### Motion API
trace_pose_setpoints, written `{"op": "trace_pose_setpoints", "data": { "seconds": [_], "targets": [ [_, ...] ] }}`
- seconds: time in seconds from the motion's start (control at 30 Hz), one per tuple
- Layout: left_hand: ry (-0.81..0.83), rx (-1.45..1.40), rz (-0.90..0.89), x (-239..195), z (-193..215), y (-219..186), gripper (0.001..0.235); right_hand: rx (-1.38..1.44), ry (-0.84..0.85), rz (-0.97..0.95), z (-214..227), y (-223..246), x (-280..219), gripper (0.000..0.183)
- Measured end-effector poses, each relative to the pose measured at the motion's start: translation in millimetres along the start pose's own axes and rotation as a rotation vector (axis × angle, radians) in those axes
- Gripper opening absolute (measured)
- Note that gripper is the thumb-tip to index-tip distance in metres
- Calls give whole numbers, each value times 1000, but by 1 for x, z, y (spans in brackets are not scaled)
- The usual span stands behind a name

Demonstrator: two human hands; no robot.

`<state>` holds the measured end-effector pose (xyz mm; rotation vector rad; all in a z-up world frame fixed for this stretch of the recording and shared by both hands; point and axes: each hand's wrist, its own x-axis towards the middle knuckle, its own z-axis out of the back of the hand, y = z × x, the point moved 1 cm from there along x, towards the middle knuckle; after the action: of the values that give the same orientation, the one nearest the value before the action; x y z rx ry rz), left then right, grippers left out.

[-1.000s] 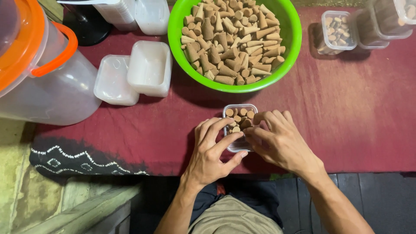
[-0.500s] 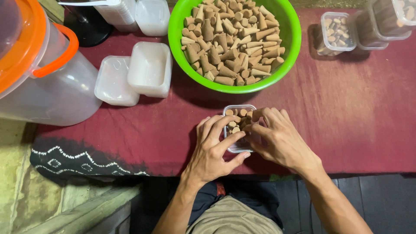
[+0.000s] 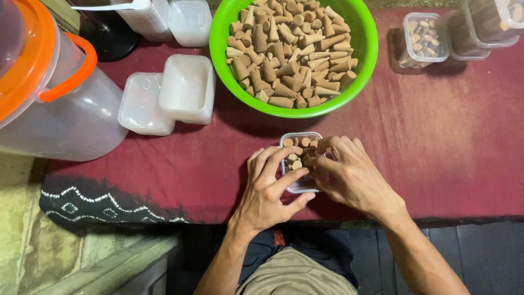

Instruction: Packing small cone-shaped snacks from a large green bowl into small clear plastic containers.

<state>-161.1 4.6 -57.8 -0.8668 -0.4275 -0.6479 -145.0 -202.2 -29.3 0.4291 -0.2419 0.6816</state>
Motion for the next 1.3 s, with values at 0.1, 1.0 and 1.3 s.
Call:
{"op": "trace_pose_setpoints", "data": {
  "seconds": [0.1,1.0,1.3],
  "targets": [
    [1,-3,3,0,0,0,36,-8,-14,-4,0,1,0,20],
    [-148,109,-144,84,22,59,15,242,-370,-123,26,-10,43,13],
    [270,327,58,145,26,67,23,125,-30,-190,17,-54,106,25]
  ]
}}
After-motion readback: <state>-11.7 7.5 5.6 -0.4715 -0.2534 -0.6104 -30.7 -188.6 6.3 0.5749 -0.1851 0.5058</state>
